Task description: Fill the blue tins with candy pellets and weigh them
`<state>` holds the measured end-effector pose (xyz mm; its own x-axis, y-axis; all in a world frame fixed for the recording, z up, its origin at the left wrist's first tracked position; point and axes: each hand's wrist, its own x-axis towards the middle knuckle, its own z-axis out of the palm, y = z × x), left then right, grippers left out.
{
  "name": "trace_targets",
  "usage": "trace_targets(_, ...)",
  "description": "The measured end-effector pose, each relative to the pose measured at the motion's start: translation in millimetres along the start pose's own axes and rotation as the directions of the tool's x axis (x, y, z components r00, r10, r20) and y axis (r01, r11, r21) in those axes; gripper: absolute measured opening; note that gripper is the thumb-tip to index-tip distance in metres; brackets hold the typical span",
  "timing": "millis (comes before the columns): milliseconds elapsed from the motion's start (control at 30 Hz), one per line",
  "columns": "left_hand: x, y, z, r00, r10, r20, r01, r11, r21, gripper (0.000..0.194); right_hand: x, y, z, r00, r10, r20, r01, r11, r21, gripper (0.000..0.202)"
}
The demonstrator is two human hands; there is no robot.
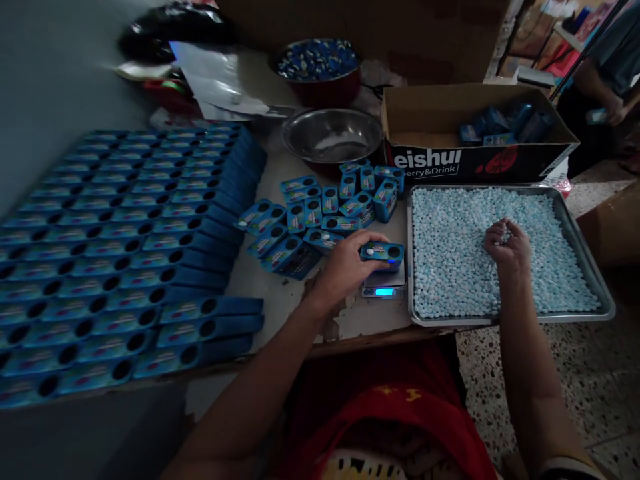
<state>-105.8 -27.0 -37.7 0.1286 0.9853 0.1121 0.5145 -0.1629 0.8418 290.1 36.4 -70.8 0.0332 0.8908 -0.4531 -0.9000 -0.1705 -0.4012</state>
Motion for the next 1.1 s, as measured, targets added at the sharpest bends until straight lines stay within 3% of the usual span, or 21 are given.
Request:
trace_targets(200, -7.1, -21.0, 6.3, 0.999, -0.031, -0.010, 0.029, 0.991, -0.132, 0.038, -6.8, 5.3, 10.0, 0.986, -0.098, -0.136, 0.103, 0.994, 0.034, 0.024)
trace_targets(300, -9.8, -21.9, 2.4, 0.999, -0.038, -0.011, 0.036, 0.993, -0.114, 0.042, -10.6, 12.1, 21.0, 0.988, -0.120, -0.097, 0.111, 0.990, -0.087, 0.020)
trace_targets(400, -16.6, -18.6, -3.2, 0.998, -0.054, -0.033, 0.051, 0.993, -0.104, 0.052, -16.7, 28.5, 34.2, 1.000, 0.024, -0.014, -0.028, 0.946, -0.322, 0.011)
trace_targets(467, -26.1, -15.8, -10.0, 0.997, -0.025, -0.075, 0.018, 0.996, -0.090, 0.055, -23.1, 44.0, 42.3, 0.990, 0.141, -0.005, -0.124, 0.850, -0.512, 0.009)
trace_targets(567, -47.1, -15.8, -27.2, 0.989, 0.046, -0.138, -0.053, 0.997, -0.053, 0.042, -33.4, 64.7, 50.6, 0.976, 0.219, 0.001, -0.161, 0.722, -0.673, 0.017)
trace_targets(700, -76.6, -28.9, -53.6, 0.976, 0.029, -0.218, -0.042, 0.998, -0.056, 0.032, -44.0, 71.0, 52.0, 0.962, 0.272, -0.029, -0.235, 0.766, -0.599, 0.027)
trace_targets(800, -91.2, -43.3, -66.3, 0.967, -0.058, -0.248, 0.026, 0.991, -0.131, 0.034, -51.2, 68.1, 49.6, 0.978, 0.206, 0.014, -0.165, 0.817, -0.552, 0.031)
trace_targets(967, -99.2, -56.6, -76.9, 0.968, -0.118, -0.222, 0.077, 0.980, -0.185, 0.034, -63.9, 73.9, 51.0, 0.996, 0.075, 0.054, -0.037, 0.856, -0.516, 0.015)
trace_targets(1100, -96.3, -51.3, -80.5, 0.962, -0.060, -0.268, 0.014, 0.986, -0.169, 0.031, -68.1, 71.5, 54.3, 1.000, 0.025, 0.010, -0.016, 0.845, -0.535, 0.015)
